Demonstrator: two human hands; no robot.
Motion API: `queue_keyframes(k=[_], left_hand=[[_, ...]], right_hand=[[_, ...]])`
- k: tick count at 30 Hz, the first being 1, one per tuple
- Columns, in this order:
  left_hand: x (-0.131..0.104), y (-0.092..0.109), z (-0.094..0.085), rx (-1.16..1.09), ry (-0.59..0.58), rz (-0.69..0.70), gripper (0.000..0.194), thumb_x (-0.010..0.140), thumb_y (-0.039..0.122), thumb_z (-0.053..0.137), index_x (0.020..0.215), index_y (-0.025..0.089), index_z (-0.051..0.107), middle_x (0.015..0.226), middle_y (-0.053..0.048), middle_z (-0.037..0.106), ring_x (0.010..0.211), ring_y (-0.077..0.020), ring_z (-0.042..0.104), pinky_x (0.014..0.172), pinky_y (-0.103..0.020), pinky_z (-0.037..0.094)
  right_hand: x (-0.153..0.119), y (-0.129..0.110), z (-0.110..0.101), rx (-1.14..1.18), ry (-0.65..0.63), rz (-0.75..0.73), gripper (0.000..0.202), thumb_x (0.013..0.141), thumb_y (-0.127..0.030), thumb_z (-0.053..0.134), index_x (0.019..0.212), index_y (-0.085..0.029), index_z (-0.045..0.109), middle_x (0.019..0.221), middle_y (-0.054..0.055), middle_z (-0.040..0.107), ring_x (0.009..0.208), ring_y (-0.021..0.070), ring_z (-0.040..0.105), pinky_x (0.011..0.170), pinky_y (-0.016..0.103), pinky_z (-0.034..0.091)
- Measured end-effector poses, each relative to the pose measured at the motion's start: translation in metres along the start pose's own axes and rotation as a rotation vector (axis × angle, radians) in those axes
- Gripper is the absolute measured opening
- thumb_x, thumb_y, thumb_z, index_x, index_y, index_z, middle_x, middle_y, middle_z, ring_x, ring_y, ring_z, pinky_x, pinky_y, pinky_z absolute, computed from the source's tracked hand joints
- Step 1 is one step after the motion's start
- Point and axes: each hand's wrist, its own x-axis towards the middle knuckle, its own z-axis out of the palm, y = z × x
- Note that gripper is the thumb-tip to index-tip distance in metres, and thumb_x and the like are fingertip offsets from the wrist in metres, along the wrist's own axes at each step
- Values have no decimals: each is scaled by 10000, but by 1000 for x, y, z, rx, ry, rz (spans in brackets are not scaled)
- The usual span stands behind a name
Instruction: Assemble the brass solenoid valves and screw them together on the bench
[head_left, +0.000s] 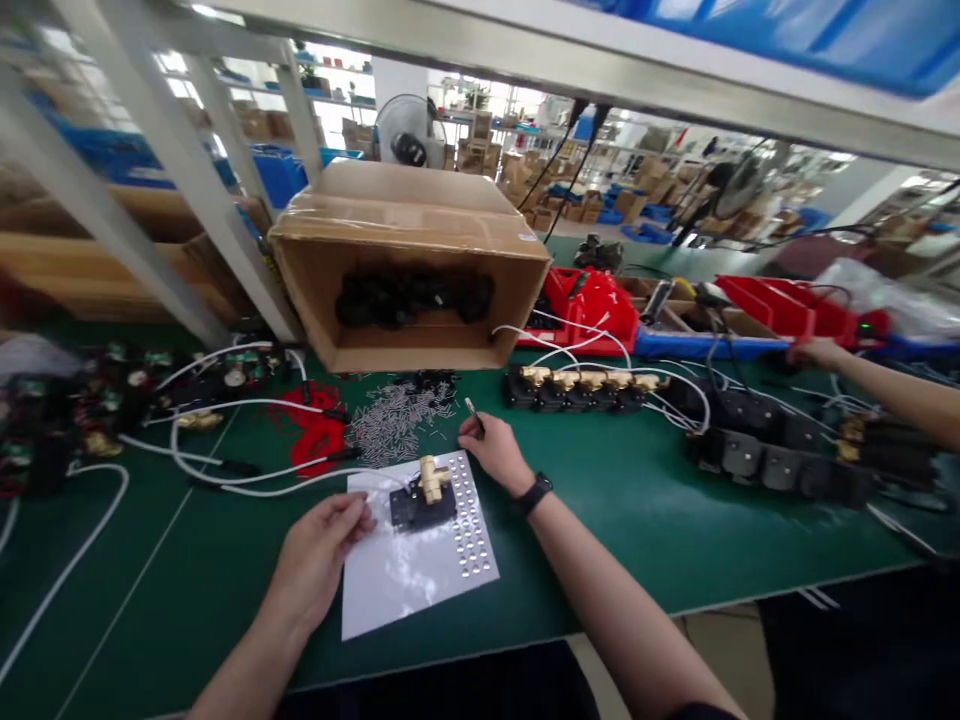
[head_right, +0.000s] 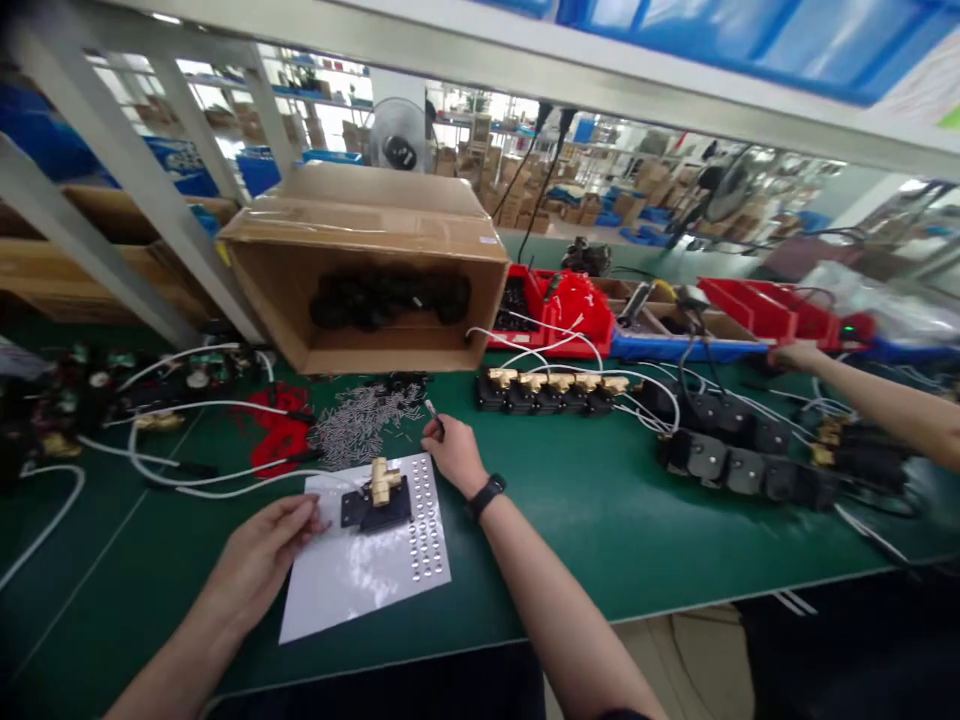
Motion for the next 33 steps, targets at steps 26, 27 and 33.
queue_keyframes(k=[26, 27, 33], left_hand=[[58, 0, 11, 815, -517, 941, 250, 802, 116, 478, 865, 181, 710, 661, -41, 618, 628, -147, 567, 579, -237, 428], [58, -1, 9, 832, -520, 981, 259, 807, 114, 469, 881, 182, 708, 688, -49, 641, 647, -152, 585, 595, -243, 445], [55, -3, 2, 935, -519, 1102, 260, 833, 137, 456, 929, 190, 691, 866, -58, 713, 816, -182, 660, 763, -295, 505]], right_hand=[[-35, 2, 17, 305, -141, -40, 141, 770, -226, 557, 812, -114, 633, 683, 29, 622, 541, 103, 510, 492, 200, 383], [-35, 1, 15, 287, -144, -68, 117, 766, -197, 556, 793, -125, 644, 682, 27, 631, 553, 111, 525, 508, 207, 394], [-45, -1, 11, 193, -154, -314, 303, 742, -11, 480, 895, -184, 674, 938, 38, 679, 883, 168, 616, 822, 289, 457]])
